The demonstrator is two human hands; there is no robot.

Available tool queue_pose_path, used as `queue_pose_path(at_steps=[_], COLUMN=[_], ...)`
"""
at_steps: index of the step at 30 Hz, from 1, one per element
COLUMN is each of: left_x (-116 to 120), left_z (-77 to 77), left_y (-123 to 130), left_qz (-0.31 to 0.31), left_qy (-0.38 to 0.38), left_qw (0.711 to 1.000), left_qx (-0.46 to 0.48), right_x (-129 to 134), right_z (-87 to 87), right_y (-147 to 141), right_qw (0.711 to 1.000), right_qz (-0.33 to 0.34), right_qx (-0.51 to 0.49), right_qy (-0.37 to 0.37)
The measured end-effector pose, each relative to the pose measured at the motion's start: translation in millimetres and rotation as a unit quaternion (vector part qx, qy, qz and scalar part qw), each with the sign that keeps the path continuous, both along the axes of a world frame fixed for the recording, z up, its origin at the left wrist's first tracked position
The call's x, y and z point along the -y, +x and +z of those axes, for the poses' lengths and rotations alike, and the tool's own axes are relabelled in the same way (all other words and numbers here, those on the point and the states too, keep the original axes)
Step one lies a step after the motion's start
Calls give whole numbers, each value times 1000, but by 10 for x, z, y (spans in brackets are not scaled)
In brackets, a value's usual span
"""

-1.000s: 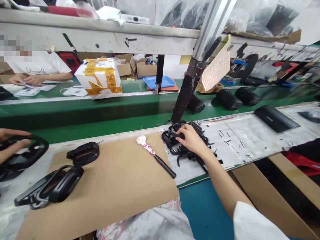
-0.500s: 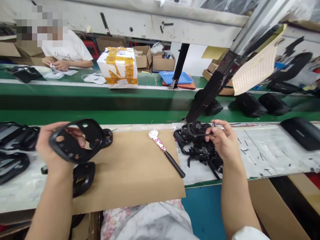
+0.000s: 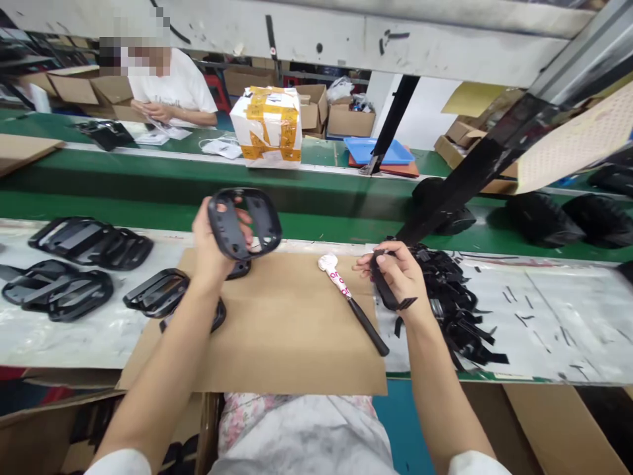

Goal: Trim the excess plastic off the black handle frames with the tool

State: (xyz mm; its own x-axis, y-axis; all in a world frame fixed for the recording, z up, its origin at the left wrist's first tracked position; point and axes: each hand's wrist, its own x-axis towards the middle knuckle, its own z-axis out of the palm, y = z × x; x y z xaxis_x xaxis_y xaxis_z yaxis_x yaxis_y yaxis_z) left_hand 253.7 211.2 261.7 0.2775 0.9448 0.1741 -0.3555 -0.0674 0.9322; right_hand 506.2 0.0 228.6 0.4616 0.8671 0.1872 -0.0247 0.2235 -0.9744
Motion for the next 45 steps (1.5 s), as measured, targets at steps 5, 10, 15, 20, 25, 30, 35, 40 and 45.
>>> queue_pose_path(at_steps=[5,10,15,20,25,30,35,40,45], left_x=[287,356,479,580,566,584,635,607,611], left_z=[-429,-918,-1227,-1262,-1186,-1214,-1165,-1083,-1149], left_y=[474,879,890,821,841,847,857,847,827], left_qz=[-160,-166,-153,-174,-141,-134,-179,-172,-199], left_qy=[-204,-265,-278,-246,-193,-176,-232,-255,-248], left_qw=[965,948,947,954,971,975,956,951,948], left_qx=[44,58,53,2,-22,-31,-2,23,25], right_x=[-518,-843,-828,-740,-757,-768,-762,-754,-731], right_z=[-44,-141,-359,-494,-541,-549,-566,-560,-608], right_y=[-178,-283,-378,-383,-291,-282,-272,-270,-273], right_qw=[996,980,959,930,950,943,941,943,941], right_qz=[-40,-125,-114,-141,-136,-125,-134,-109,-115], right_qx=[52,145,258,340,279,307,307,313,314], right_qy=[56,63,5,5,25,34,33,35,38])
